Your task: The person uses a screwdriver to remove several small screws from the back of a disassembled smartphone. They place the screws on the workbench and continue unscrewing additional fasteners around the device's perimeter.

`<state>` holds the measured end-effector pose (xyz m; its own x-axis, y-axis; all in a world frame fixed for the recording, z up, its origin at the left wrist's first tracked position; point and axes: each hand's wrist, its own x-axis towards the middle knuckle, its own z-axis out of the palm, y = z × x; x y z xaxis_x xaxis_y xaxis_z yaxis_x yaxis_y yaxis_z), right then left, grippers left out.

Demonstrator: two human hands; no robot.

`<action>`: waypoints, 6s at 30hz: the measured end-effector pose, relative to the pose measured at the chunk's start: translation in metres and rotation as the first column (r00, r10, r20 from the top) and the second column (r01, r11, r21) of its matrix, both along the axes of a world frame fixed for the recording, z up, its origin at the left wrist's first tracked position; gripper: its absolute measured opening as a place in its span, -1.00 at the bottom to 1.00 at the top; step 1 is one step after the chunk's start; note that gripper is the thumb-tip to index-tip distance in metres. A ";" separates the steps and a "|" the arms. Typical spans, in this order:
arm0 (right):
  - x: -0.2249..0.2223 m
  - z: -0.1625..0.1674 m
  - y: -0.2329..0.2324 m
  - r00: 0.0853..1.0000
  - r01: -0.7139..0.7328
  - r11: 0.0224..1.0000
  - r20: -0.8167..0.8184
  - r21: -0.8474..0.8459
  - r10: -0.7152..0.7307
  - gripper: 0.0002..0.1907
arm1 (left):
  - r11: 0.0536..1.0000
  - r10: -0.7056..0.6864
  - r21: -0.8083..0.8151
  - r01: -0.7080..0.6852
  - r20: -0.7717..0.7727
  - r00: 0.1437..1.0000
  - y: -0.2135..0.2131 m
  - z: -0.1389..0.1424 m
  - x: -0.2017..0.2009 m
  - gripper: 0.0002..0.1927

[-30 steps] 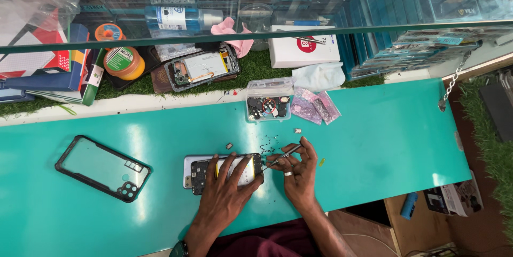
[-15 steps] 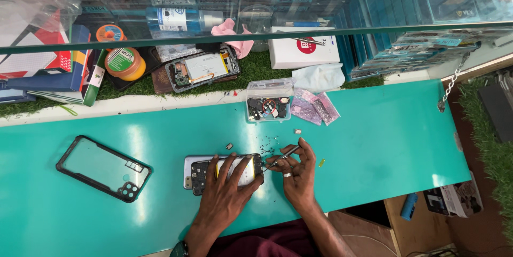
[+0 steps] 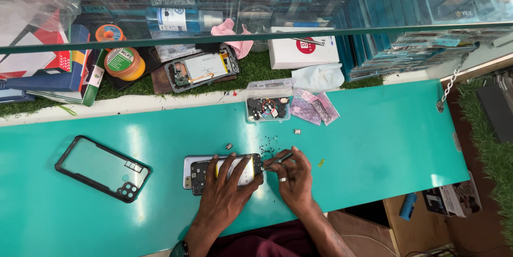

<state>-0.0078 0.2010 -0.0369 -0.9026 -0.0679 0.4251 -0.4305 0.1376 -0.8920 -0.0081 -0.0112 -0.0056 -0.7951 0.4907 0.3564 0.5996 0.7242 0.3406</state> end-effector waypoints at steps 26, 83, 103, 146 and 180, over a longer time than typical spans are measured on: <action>-0.002 0.053 0.016 0.986 -0.051 0.709 -0.076 0.703 0.147 -0.17 | 0.999 0.007 0.033 -0.006 -0.027 1.000 -0.001 0.006 -0.002 -0.66; -0.020 0.051 0.030 0.967 -0.070 0.863 0.247 0.500 -0.065 -0.87 | 0.891 0.442 -0.013 -0.453 -0.196 0.875 -0.011 0.004 -0.033 -0.61; -0.030 0.050 0.033 0.942 -0.126 0.829 0.327 0.545 -0.072 -0.86 | 0.894 0.440 -0.016 -0.448 -0.166 0.883 -0.012 0.000 -0.032 -0.60; 0.027 0.072 0.000 0.708 0.038 -0.035 0.002 -0.999 0.706 -0.92 | 0.893 0.436 -0.035 -0.448 -0.175 0.883 -0.011 0.003 -0.032 -0.58; -0.014 0.016 0.035 0.902 0.260 0.860 0.207 0.440 -0.379 -0.90 | 0.950 0.308 0.045 -0.308 -0.271 0.912 0.015 -0.012 -0.015 -0.83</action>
